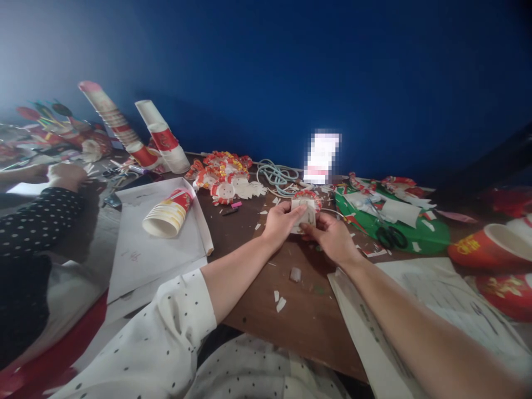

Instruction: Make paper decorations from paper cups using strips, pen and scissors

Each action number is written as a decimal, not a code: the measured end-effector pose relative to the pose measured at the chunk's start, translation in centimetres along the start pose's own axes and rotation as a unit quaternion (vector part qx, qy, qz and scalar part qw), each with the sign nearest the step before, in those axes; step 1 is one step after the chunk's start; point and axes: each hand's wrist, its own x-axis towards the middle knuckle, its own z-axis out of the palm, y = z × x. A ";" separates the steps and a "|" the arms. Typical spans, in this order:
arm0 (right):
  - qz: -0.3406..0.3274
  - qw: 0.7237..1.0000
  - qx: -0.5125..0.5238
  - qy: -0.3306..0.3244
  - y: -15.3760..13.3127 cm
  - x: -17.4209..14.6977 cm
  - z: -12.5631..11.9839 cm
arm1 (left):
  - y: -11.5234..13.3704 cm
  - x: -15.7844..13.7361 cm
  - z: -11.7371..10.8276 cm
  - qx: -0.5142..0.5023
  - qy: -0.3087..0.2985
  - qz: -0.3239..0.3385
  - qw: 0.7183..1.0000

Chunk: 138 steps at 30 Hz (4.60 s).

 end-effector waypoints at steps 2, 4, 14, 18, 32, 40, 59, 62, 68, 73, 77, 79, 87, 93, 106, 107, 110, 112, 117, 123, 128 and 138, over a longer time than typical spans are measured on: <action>-0.004 1.000 -0.005 -0.003 0.2 0.1 -0.1 | 0.0 0.0 0.0 -0.002 -0.001 -0.001 1.000; -0.008 1.000 -0.008 -0.006 0.3 0.1 -0.2 | 0.0 0.0 0.1 -0.006 -0.002 -0.004 1.000; -0.012 1.000 -0.012 -0.021 1.1 0.2 -0.4 | 0.4 -0.2 0.2 -0.018 0.014 -0.015 1.000; 0.003 1.000 0.005 -0.027 0.8 0.2 -0.2 | 0.7 -0.3 0.3 -0.045 0.015 -0.022 0.999; 0.023 0.999 0.034 -0.007 0.0 0.0 0.1 | 0.7 -0.2 0.2 -0.054 -0.017 -0.028 0.998; 0.036 0.997 0.061 0.015 0.4 0.4 -0.1 | 0.6 0.0 0.2 -0.061 0.008 -0.024 0.998; 0.029 0.998 0.047 -0.016 0.3 0.2 0.0 | 0.2 0.1 0.0 -0.026 0.010 -0.028 0.999; 0.033 0.998 0.048 -0.015 0.1 0.2 0.1 | 0.2 0.1 0.0 -0.031 0.012 -0.030 0.999; 0.031 0.999 0.030 -0.009 0.1 0.0 0.0 | 0.1 0.2 0.0 -0.045 0.003 -0.022 0.999; 0.029 1.000 0.001 0.008 -0.2 -0.2 0.0 | 0.1 0.1 0.1 -0.043 -0.007 -0.023 0.999; 0.017 0.999 -0.022 0.025 -0.4 -0.2 0.0 | 0.1 -0.1 0.3 -0.051 -0.015 -0.026 0.998; 0.019 0.999 -0.034 0.036 -0.4 -0.2 -0.1 | 0.0 -0.2 0.3 -0.056 -0.017 -0.031 0.998; -0.003 0.998 -0.040 0.058 -0.1 0.0 -0.1 | 0.0 -0.3 0.5 -0.089 -0.023 -0.043 0.995; 0.027 0.998 -0.020 0.053 -0.1 0.0 0.0 | 0.3 -0.4 0.5 -0.116 -0.016 -0.040 0.992; -0.016 0.995 -0.099 0.027 -0.3 -0.1 -0.3 | 1.2 -0.3 -0.1 0.146 0.005 -0.039 0.989; -0.024 0.992 -0.123 0.027 -0.1 -0.1 -0.4 | 1.5 -0.4 -0.3 0.189 0.003 -0.045 0.981; -0.033 0.970 -0.240 0.030 0.2 -0.2 -0.4 | 2.4 -0.7 -0.9 0.316 -0.021 -0.055 0.947; -0.024 0.949 -0.314 0.020 0.1 -0.5 -0.3 | 2.9 -0.7 -1.3 0.390 -0.039 -0.060 0.918; 0.007 0.886 -0.464 -0.014 -0.5 -1.3 0.3 | 3.2 -0.8 -1.7 0.538 -0.060 -0.035 0.840; -0.076 0.806 -0.586 -0.011 -1.3 -2.3 0.8 | 3.4 -1.4 -1.1 0.615 -0.073 -0.033 0.784; -0.146 0.743 -0.647 -0.088 -1.8 -3.3 1.7 | 3.3 -1.2 -1.3 0.629 -0.089 -0.029 0.772; -0.133 0.722 -0.670 -0.109 -2.1 -3.4 2.4 | 5.9 -4.3 -1.2 0.667 -0.194 0.119 0.709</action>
